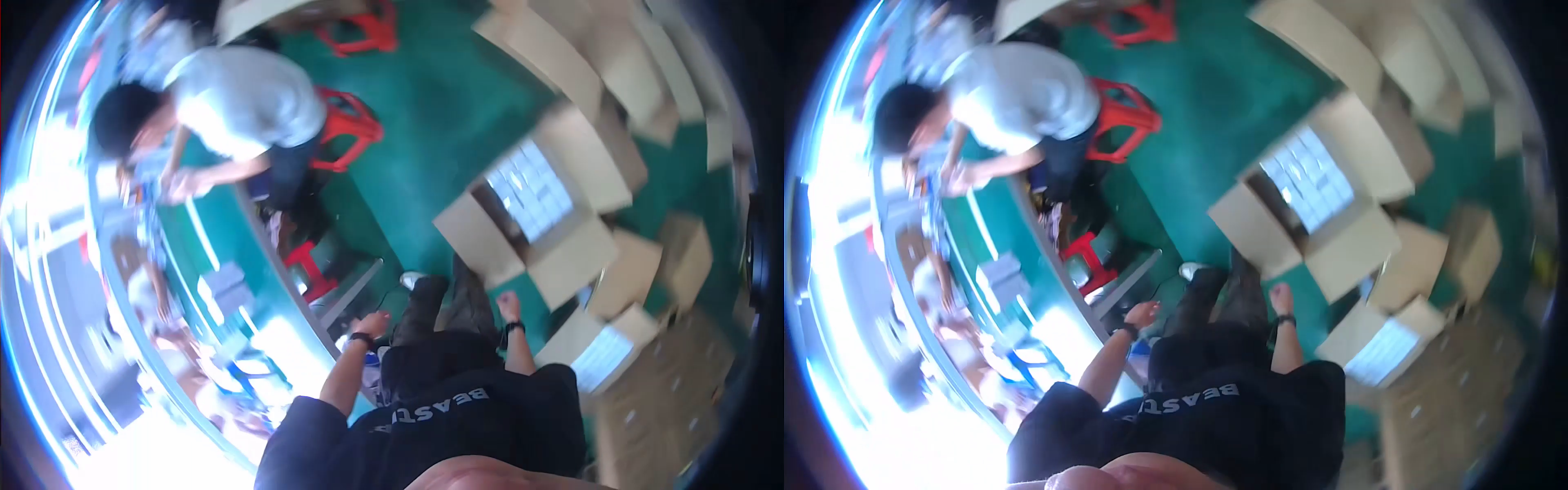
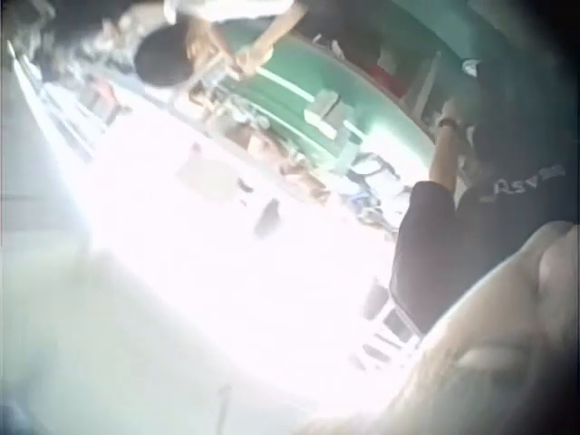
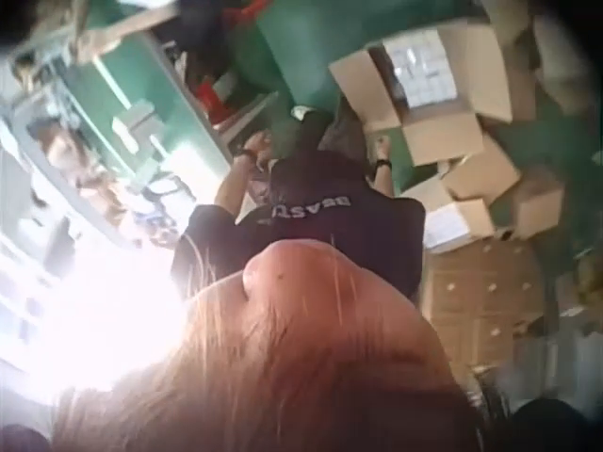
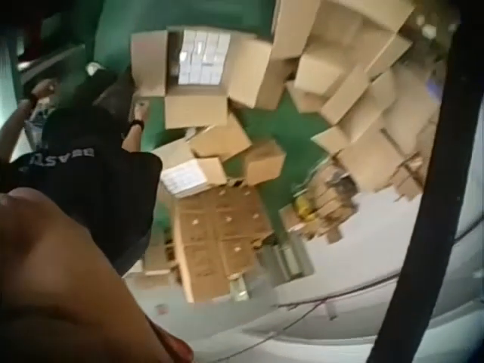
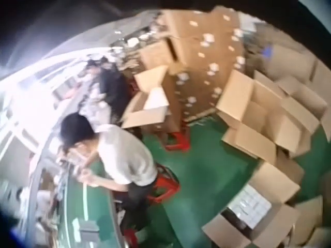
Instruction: Packing small white product boxes from a production line into a larger cardboard shipping container.
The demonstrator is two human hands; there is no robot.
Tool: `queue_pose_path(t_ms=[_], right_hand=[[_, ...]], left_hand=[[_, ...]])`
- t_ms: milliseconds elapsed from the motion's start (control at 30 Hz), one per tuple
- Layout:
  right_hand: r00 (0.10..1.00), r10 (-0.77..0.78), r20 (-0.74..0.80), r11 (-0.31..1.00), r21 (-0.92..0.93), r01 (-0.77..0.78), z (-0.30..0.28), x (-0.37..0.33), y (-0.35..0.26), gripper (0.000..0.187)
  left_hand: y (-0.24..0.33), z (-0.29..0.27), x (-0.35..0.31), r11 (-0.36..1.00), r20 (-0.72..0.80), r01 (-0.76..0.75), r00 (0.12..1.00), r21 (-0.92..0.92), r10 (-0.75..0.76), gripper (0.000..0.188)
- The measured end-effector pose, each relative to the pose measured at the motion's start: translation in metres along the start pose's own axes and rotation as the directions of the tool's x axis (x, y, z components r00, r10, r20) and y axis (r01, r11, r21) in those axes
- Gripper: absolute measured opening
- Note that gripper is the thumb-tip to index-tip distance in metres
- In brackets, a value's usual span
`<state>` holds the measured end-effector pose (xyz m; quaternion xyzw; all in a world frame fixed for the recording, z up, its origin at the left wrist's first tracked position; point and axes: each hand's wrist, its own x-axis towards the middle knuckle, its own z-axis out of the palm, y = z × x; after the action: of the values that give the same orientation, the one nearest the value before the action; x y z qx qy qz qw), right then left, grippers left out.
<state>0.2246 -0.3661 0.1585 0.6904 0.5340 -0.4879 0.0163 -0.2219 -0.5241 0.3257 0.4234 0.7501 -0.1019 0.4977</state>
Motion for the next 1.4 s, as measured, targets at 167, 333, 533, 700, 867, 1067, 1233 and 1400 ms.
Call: queue_pose_path(t_ms=[167, 333, 533, 700, 867, 1067, 1233, 1400], right_hand=[[0.984, -0.011, 0.180, 0.963, -0.263, 0.059, -0.073, 0.029, -0.020, 0.014], [0.968, -0.151, 0.199, 0.911, -0.352, 0.215, -0.080, -0.006, -0.171, 0.017], [0.777, -0.452, 0.438, 0.572, -0.526, 0.629, 0.040, -0.048, -0.350, 0.026], [0.208, -0.632, 0.747, 0.233, -0.073, 0.970, 0.174, -0.170, -0.531, 0.048], [-0.292, -0.620, 0.728, -0.506, -0.087, 0.858, 0.280, -0.281, -0.694, 0.066], [-0.696, -0.164, 0.699, -0.939, 0.106, 0.327, 0.396, -0.298, -0.818, 0.091], [-0.578, 0.150, 0.802, -0.875, 0.380, 0.300, 0.446, -0.312, -0.848, 0.098], [-0.568, 0.171, 0.805, -0.844, 0.418, 0.337, 0.464, -0.323, -0.833, 0.104]], left_hand=[[-0.063, -0.035, -0.117, 0.594, -0.137, 0.158, 0.897, -0.789, -0.420, 0.036], [-0.120, 0.033, -0.203, 0.459, -0.219, 0.200, 0.673, -0.866, -0.706, 0.041], [-0.102, 0.120, -0.193, 0.460, -0.280, 0.332, 0.467, -0.824, -0.839, 0.053], [-0.119, 0.107, -0.194, 0.431, -0.261, 0.291, 0.477, -0.854, -0.839, 0.056], [-0.108, 0.127, -0.182, 0.381, -0.289, 0.262, 0.328, -0.887, -0.899, 0.050], [-0.098, 0.119, -0.166, 0.172, -0.152, 0.150, 0.137, -0.974, -0.979, 0.034], [-0.062, 0.151, -0.137, -0.026, 0.031, -0.210, -0.022, -0.977, -0.999, 0.020], [0.039, 0.210, -0.090, -0.318, 0.432, -0.609, -0.044, -0.726, -0.901, 0.016]])
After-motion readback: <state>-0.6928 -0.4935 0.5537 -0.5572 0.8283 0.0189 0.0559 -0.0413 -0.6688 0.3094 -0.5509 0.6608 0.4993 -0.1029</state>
